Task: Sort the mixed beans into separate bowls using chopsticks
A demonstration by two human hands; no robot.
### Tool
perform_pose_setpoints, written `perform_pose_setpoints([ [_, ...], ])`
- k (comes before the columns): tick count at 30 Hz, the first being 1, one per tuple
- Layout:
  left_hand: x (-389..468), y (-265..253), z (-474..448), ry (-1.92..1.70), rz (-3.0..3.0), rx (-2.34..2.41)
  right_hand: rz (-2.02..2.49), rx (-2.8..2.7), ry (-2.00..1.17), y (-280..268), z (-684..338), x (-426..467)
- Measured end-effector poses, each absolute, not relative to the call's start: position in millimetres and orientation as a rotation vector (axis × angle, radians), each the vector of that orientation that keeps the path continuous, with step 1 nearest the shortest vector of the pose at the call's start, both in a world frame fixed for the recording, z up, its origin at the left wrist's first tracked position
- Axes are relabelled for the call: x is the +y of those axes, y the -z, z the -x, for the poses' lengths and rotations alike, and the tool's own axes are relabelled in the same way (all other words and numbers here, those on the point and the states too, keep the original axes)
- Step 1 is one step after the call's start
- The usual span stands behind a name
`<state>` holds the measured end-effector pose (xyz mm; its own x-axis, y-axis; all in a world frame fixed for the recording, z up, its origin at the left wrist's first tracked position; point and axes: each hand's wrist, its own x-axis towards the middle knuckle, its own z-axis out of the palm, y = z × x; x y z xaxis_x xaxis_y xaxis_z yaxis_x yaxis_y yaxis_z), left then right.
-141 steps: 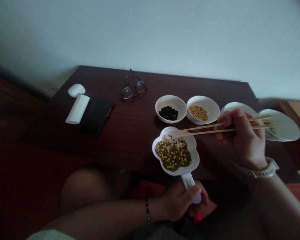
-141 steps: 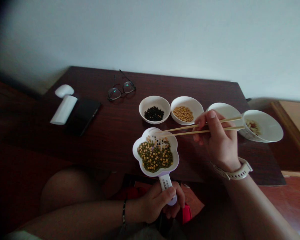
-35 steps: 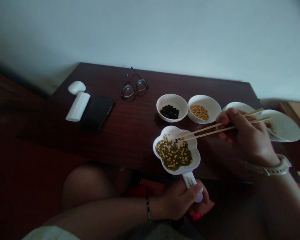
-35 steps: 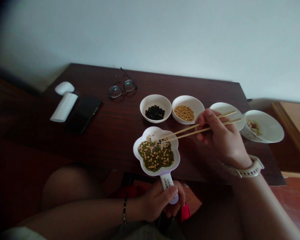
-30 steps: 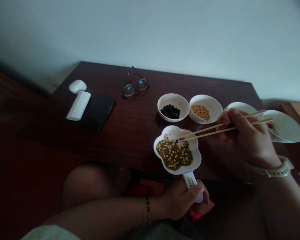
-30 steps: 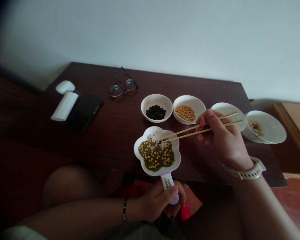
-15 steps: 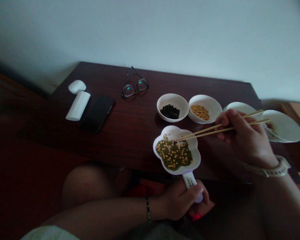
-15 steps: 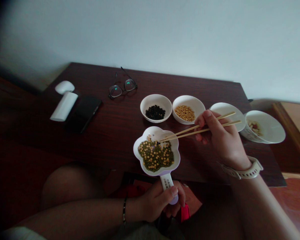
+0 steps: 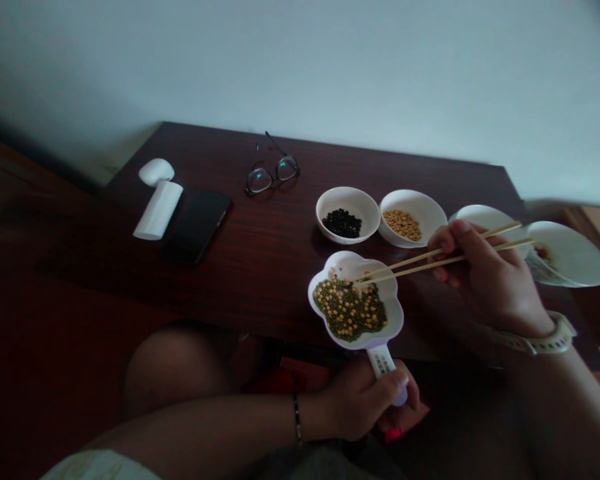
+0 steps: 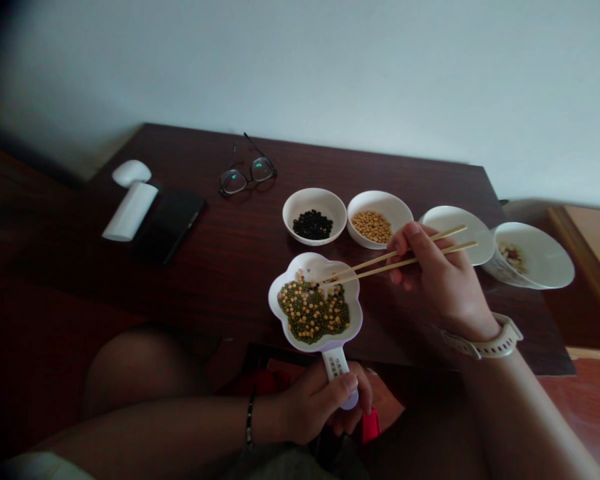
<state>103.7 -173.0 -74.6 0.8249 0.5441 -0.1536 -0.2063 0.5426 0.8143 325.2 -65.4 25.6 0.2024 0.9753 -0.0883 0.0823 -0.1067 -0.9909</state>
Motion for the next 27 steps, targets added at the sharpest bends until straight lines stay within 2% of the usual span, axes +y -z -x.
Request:
perform_pose_setpoints([
  [8, -174, 75, -103, -0.478, -0.857, 0.413, 1.107, -0.76, -0.989, -23, -329, -49],
  [17, -173, 72, -104, -0.478, -0.846, 0.382, 1.106, -0.779, -0.88, -14, -338, -40],
  [27, -174, 74, -100, -0.442, -0.906, 0.444, 1.36, -0.963, -1.121, -26, -328, -59],
])
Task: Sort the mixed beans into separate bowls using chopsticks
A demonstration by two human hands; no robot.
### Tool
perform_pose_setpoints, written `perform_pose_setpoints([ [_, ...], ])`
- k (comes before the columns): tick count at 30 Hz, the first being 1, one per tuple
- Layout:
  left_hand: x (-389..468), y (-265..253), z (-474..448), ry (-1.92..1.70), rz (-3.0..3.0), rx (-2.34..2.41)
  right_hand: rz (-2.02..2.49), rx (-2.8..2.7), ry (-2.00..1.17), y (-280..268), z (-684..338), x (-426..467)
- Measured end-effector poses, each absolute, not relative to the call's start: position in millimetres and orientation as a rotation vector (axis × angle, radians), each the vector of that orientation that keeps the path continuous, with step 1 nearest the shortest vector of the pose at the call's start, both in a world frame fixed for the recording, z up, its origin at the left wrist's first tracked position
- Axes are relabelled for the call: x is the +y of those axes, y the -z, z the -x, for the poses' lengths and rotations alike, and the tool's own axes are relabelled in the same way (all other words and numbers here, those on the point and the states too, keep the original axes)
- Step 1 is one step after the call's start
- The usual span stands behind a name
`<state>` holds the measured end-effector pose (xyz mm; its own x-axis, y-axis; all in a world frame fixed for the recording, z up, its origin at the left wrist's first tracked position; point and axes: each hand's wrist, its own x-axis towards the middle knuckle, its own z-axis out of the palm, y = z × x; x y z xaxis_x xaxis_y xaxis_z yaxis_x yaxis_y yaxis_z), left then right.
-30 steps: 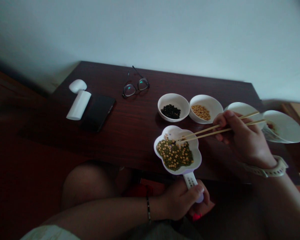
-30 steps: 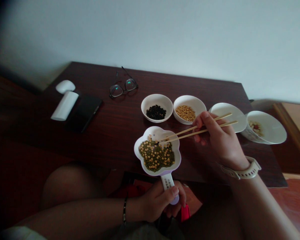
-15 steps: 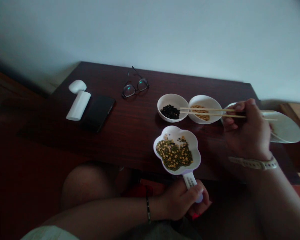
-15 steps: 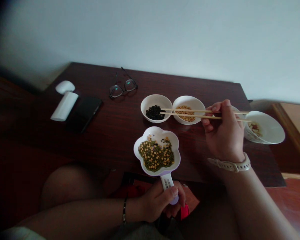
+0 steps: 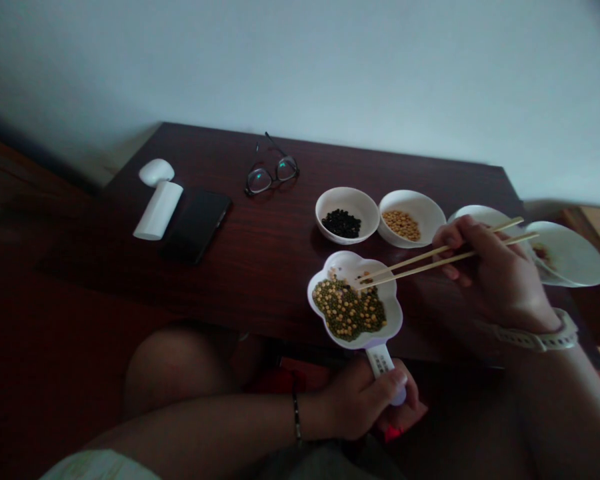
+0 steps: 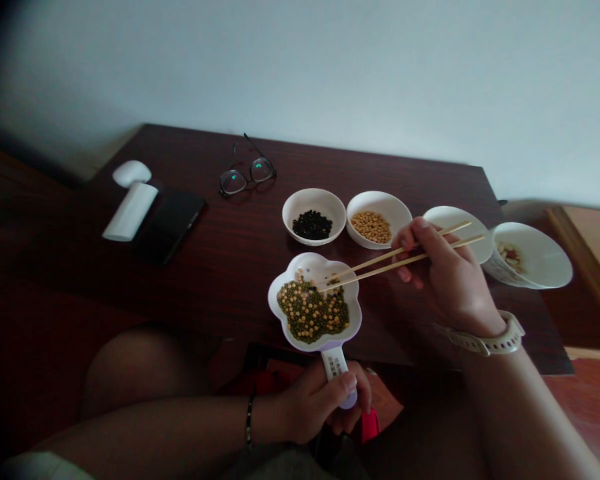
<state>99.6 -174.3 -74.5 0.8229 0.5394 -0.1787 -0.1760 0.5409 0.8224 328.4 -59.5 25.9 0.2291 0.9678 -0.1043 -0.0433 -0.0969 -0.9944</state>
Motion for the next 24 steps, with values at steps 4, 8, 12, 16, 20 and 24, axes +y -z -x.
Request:
perform_pose_setpoints([
  [4, -173.6, 77.7, -101.6, -0.455, -0.893, 0.421, 1.394, -0.998, -1.125, -22.0, -327.2, -61.2],
  [8, -173.5, 78.0, -103.6, -0.452, -0.862, 0.416, 1.388, -1.017, -1.154, -19.0, -326.8, -61.6],
  [12, -175.0, 77.0, -104.6, -0.452, -0.872, 0.44, 1.426, -1.038, -1.164, -18.2, -325.5, -61.4],
  [16, -175.1, 74.4, -104.8, -0.454, -0.879, 0.446, 1.417, -1.053, -1.165, -18.0, -325.4, -60.5],
  [20, -173.7, 70.6, -104.0, -0.453, -0.875, 0.452, 1.407, -1.045, -1.168, -17.6, -326.3, -59.2],
  [24, -173.1, 70.0, -103.6, -0.45, -0.881, 0.441, 1.401, -1.036, -1.181, -16.5, -327.0, -58.1],
])
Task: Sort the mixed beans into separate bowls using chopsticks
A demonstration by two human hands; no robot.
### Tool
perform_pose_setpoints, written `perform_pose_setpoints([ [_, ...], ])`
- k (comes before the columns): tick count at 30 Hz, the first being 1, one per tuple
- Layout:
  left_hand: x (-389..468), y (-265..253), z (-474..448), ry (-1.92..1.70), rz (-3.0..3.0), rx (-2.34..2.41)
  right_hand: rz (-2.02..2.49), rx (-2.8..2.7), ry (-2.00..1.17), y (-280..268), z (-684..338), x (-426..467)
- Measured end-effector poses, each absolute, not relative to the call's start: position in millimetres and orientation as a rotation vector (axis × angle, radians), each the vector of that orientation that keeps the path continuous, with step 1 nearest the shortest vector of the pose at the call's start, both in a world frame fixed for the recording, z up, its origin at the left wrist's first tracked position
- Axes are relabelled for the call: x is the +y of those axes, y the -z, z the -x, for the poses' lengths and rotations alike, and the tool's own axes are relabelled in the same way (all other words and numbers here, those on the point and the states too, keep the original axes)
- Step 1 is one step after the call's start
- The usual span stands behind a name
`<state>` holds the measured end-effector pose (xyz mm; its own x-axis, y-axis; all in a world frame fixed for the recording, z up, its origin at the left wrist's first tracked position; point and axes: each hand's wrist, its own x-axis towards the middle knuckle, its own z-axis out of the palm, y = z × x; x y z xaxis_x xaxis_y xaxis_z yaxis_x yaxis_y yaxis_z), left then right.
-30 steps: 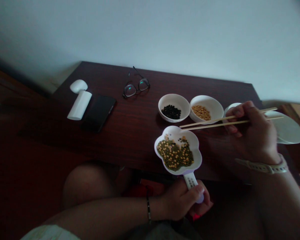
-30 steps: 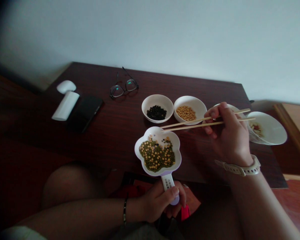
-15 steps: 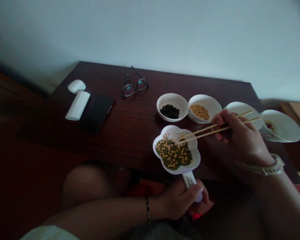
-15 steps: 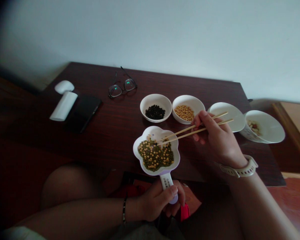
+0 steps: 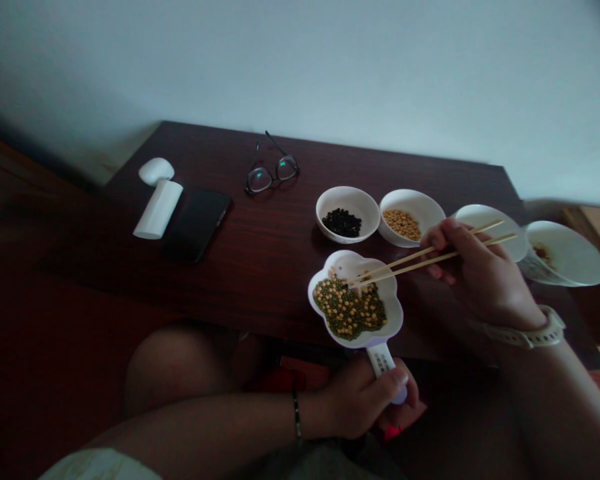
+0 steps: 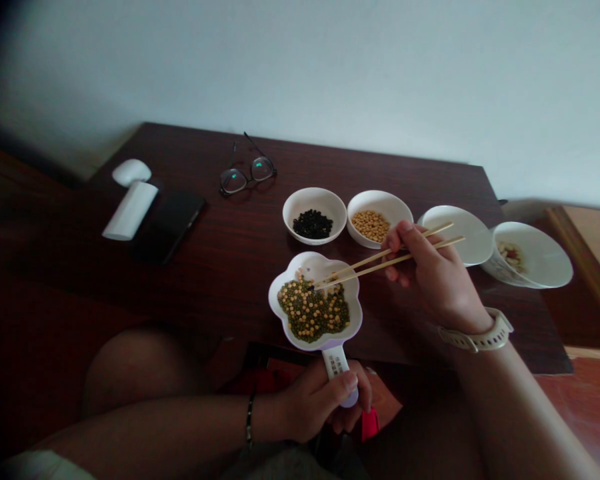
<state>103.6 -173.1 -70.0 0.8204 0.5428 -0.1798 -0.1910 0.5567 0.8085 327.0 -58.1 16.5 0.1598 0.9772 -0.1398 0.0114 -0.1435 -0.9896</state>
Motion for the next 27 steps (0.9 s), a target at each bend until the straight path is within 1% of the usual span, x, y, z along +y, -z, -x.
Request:
perform_pose_setpoints([
  [20, -174, 67, -105, -0.471, -0.846, 0.404, 1.413, -1.048, -1.226, -17, -324, -55],
  [27, -175, 69, -104, -0.481, -0.859, 0.42, 1.218, -0.887, -1.209, -27, -322, -53],
])
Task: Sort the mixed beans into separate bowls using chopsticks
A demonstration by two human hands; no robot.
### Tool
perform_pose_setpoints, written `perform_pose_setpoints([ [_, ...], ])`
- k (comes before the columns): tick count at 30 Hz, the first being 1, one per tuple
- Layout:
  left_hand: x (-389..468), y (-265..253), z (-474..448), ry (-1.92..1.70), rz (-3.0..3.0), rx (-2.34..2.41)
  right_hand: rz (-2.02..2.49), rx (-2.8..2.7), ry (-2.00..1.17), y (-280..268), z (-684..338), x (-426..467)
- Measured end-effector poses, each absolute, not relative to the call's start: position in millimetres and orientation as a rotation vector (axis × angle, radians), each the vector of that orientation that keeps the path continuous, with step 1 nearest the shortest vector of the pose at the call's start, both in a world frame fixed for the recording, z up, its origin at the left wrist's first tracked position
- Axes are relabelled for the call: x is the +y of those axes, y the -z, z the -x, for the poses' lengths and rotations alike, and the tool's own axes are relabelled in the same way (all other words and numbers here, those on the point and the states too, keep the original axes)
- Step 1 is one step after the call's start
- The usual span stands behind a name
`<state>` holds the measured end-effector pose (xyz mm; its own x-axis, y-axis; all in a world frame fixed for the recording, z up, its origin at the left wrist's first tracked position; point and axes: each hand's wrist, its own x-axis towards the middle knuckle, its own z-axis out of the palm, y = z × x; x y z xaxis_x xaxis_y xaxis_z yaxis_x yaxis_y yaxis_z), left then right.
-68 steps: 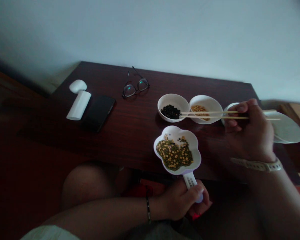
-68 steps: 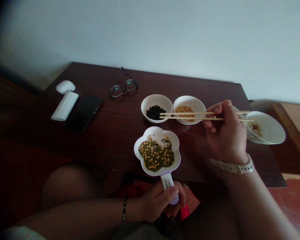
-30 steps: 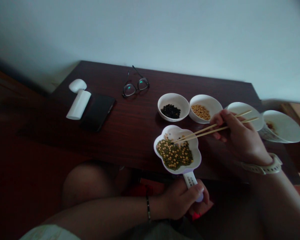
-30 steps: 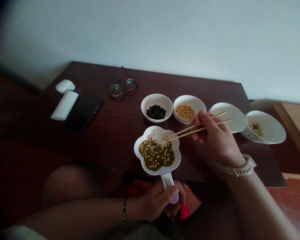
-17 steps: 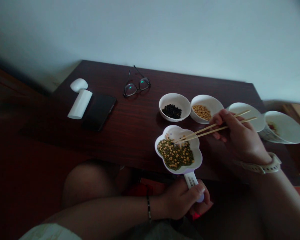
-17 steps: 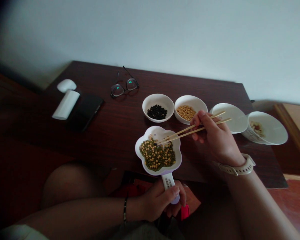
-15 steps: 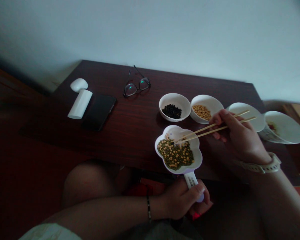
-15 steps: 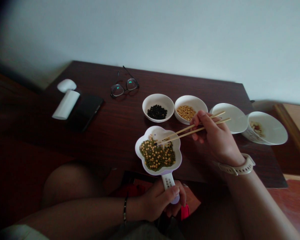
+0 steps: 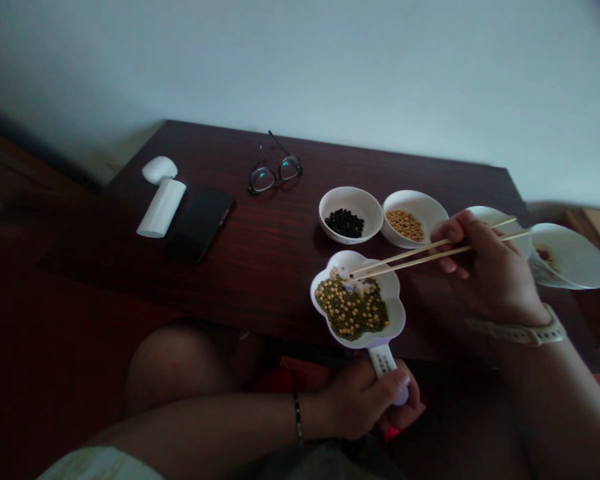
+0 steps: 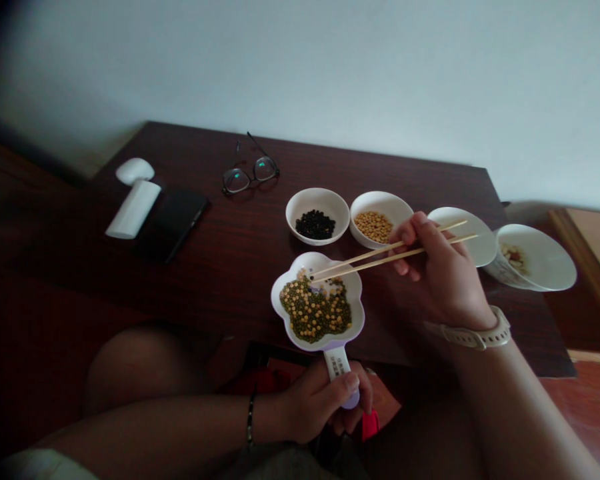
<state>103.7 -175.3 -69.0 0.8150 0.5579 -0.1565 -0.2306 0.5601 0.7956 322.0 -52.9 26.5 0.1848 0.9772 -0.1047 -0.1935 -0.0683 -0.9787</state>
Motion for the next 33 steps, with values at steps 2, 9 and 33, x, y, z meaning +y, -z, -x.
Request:
perform_pose_setpoints([
  [2, -176, 70, -103, -0.478, -0.852, 0.419, 1.174, -0.821, -1.167, -28, -325, -50],
  [9, -174, 65, -100, -0.453, -0.859, 0.433, 1.182, -0.912, -0.914, -19, -334, -41],
  [33, -173, 67, -105, -0.465, -0.853, 0.415, 1.389, -1.032, -1.259, -12, -324, -54],
])
